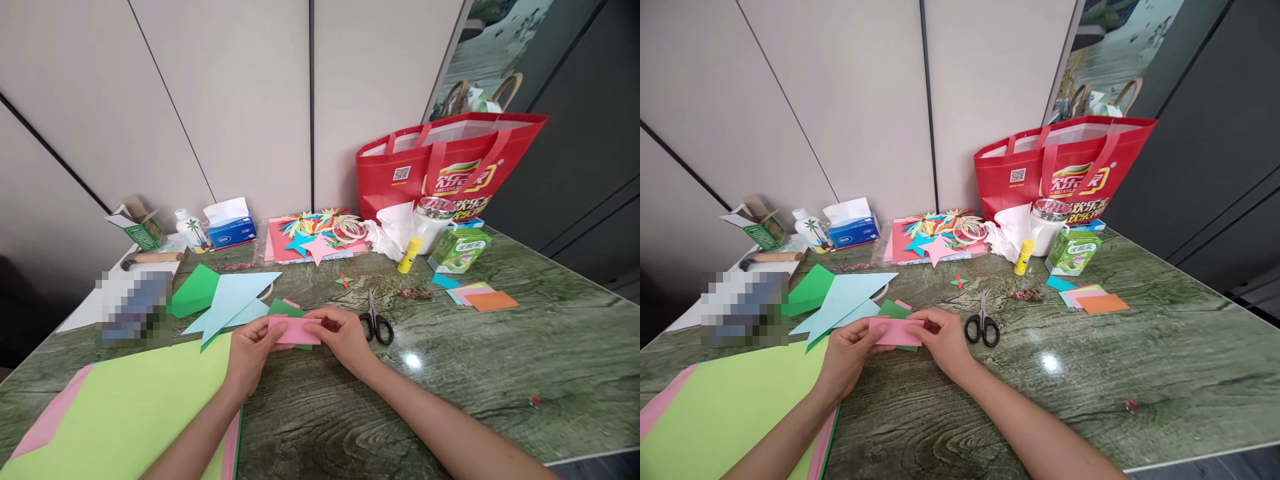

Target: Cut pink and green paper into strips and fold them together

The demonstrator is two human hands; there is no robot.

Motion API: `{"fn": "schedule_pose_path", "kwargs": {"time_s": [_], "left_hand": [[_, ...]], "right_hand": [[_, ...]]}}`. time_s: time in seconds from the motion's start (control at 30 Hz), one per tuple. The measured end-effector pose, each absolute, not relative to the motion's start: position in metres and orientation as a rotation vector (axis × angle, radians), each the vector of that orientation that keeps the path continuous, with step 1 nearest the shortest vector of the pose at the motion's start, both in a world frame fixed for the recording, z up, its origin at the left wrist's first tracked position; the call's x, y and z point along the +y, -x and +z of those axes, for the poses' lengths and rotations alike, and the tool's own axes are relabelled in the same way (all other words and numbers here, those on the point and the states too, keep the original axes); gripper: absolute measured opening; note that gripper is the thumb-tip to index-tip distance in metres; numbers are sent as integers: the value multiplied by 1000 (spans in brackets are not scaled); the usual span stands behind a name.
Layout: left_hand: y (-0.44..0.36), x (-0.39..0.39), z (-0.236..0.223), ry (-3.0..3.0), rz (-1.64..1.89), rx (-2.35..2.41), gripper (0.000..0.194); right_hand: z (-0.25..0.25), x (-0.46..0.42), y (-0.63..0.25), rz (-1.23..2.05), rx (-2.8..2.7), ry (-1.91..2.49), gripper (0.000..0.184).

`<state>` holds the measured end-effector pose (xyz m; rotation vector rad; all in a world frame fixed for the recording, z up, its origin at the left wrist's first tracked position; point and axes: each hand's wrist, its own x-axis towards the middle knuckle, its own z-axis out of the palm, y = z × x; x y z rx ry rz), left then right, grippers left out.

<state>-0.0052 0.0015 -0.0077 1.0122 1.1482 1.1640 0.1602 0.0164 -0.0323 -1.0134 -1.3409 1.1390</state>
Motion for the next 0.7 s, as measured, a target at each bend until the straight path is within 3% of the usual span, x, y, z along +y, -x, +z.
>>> {"fn": "schedule_pose_path", "kwargs": {"time_s": [0.7], "left_hand": [[3,1,-8,-1017,1221,1225,26]], "right_hand": [[-33,17,-160,1071,-1380,1030,11]]}}
